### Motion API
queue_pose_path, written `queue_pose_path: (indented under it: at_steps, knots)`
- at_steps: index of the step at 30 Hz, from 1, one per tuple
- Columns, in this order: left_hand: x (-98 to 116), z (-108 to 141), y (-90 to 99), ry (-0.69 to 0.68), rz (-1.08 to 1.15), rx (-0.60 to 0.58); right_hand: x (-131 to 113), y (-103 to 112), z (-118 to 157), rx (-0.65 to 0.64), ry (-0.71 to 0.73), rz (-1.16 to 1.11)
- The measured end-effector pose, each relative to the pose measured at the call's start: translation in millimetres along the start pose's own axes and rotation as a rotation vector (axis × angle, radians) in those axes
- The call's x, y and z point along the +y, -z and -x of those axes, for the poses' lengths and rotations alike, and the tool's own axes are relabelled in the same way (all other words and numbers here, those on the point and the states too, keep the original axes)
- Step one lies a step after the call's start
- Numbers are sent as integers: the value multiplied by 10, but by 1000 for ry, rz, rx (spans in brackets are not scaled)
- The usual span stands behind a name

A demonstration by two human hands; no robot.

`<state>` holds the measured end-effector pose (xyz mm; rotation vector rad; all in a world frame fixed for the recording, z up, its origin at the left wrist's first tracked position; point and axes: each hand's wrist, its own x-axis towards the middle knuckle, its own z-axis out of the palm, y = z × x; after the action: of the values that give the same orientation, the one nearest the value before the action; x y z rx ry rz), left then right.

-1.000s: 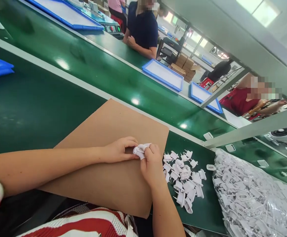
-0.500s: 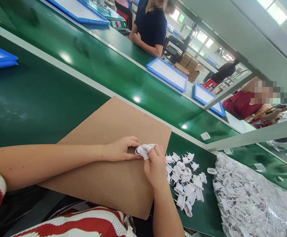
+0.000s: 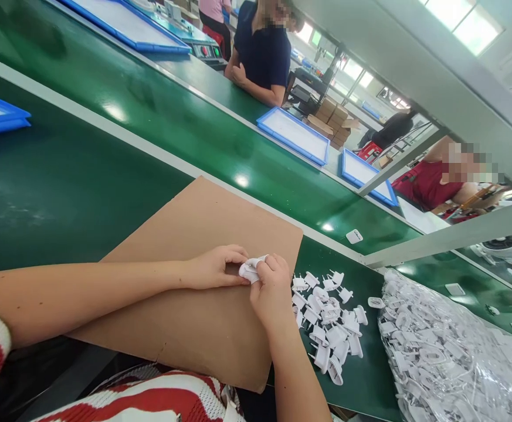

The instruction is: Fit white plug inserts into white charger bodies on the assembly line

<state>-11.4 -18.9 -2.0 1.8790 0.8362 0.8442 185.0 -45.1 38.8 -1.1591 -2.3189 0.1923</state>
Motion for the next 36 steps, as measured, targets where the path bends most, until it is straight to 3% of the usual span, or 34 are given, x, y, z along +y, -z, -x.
queue_pose_path:
  at_steps: [19,25,36]
  knots:
    - [-64,-17,-8,9,26,9,19,7,36,31,73,-22]
    - [-28,-22,18,21,29,-26,50,20,82,106,18,-30]
    - [-37,-7,8,24,33,0,-60,-14,6,45,-26,84]
